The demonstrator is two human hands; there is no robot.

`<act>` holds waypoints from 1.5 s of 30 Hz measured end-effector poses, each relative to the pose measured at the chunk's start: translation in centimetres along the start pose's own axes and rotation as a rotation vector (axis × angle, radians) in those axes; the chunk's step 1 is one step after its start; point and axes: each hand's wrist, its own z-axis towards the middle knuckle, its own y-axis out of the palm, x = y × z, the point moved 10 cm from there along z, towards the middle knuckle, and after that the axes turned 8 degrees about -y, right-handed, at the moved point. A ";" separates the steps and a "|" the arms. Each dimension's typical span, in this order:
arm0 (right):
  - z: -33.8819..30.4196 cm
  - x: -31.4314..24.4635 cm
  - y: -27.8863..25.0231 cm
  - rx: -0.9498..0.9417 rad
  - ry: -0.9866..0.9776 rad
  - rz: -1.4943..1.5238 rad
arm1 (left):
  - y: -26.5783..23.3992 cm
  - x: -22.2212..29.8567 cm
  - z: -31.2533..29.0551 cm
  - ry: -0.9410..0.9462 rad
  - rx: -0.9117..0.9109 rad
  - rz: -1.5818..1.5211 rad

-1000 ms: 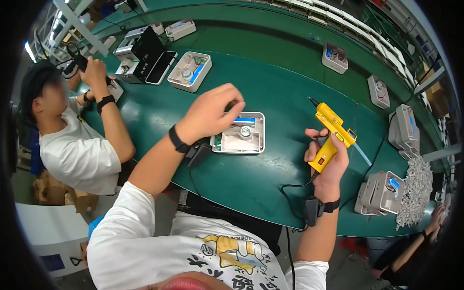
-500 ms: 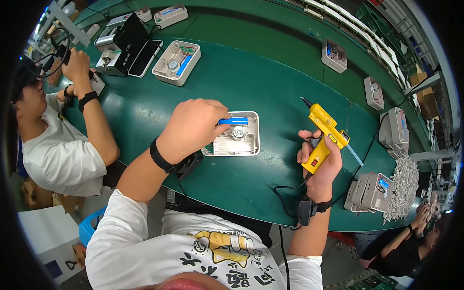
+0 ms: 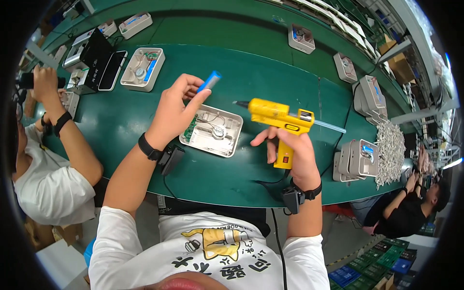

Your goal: The person picks up a battery and a plastic housing, applies glue to the housing using a glue gun, and presses the battery into the glue. They repeat this process for several units before placing them back onto the conveyor belt.

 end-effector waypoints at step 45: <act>-4.4 1.4 2.7 0.289 0.256 -0.591 | 1.7 1.5 -0.6 0.083 -0.183 -0.061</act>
